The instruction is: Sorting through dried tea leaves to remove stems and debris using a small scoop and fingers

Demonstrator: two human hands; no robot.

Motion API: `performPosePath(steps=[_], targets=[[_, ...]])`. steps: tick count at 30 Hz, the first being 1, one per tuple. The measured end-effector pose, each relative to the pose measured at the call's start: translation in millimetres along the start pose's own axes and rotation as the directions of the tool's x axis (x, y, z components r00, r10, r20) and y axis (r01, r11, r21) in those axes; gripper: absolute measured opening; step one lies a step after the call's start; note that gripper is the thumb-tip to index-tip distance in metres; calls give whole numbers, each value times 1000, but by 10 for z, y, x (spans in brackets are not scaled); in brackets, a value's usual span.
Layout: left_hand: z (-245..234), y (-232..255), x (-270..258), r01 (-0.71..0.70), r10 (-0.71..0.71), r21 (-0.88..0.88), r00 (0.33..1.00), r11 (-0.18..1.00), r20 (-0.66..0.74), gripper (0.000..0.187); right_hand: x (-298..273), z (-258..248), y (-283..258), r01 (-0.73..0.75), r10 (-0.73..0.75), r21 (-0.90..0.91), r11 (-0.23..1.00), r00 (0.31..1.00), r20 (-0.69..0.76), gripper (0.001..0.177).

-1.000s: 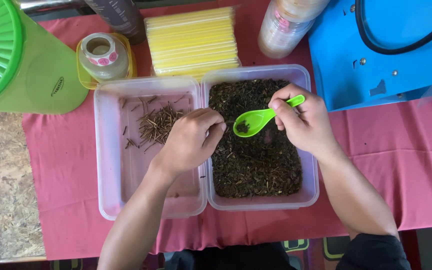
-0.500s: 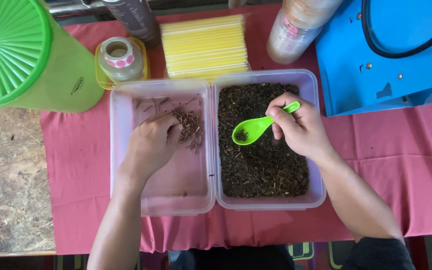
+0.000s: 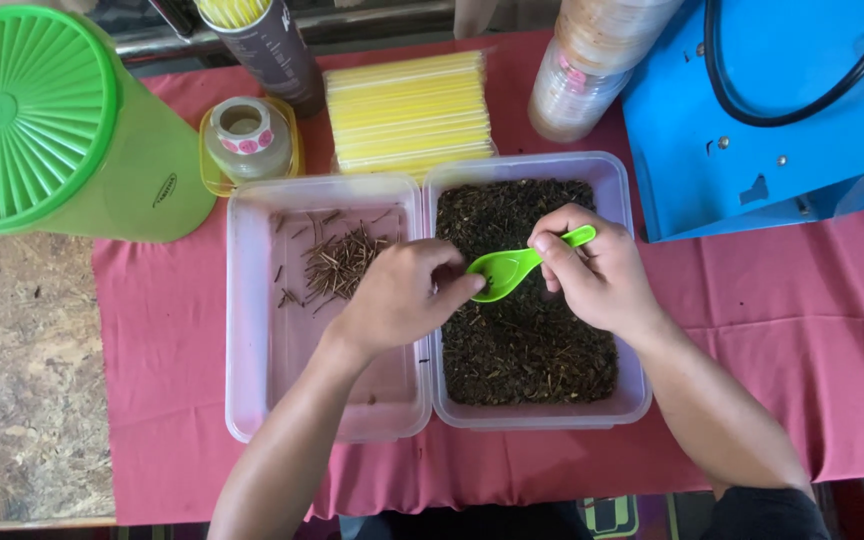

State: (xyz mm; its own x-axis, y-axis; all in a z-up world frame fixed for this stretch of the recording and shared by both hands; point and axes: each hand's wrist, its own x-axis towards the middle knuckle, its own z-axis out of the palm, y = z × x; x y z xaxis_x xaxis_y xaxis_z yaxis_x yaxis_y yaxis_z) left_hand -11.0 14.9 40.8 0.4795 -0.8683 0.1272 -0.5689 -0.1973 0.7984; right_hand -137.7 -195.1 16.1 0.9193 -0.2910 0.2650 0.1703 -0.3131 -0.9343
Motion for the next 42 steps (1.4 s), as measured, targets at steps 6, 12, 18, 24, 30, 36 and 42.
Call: performPosePath(steps=[6,12,18,24,30,36,42], targets=[[204,-176,47,46,-46,-10,999,999,-16,16,21,57,-86,100,-101,-96,990,995,-11,13],[292,-327,41,38,-37,22,998,999,-41,13,49,47,-39,157,-169,-220,963,985,-37,12],[350,-400,43,53,-49,53,996,997,-70,14,59,71,35,197,-217,-223,955,973,-72,13],[400,-387,54,50,-39,100,993,994,-109,17,49,103,70,211,-223,-173,962,973,-58,15],[314,-274,77,48,-39,109,996,993,-81,17,59,108,38,229,-239,-166,959,970,-44,16],[345,-320,75,29,-16,161,996,987,-86,16,44,112,28,245,-254,-177,953,967,-30,16],[389,-382,75,32,-18,159,996,987,-91,13,70,126,30,314,-333,-234,920,942,-44,16]])
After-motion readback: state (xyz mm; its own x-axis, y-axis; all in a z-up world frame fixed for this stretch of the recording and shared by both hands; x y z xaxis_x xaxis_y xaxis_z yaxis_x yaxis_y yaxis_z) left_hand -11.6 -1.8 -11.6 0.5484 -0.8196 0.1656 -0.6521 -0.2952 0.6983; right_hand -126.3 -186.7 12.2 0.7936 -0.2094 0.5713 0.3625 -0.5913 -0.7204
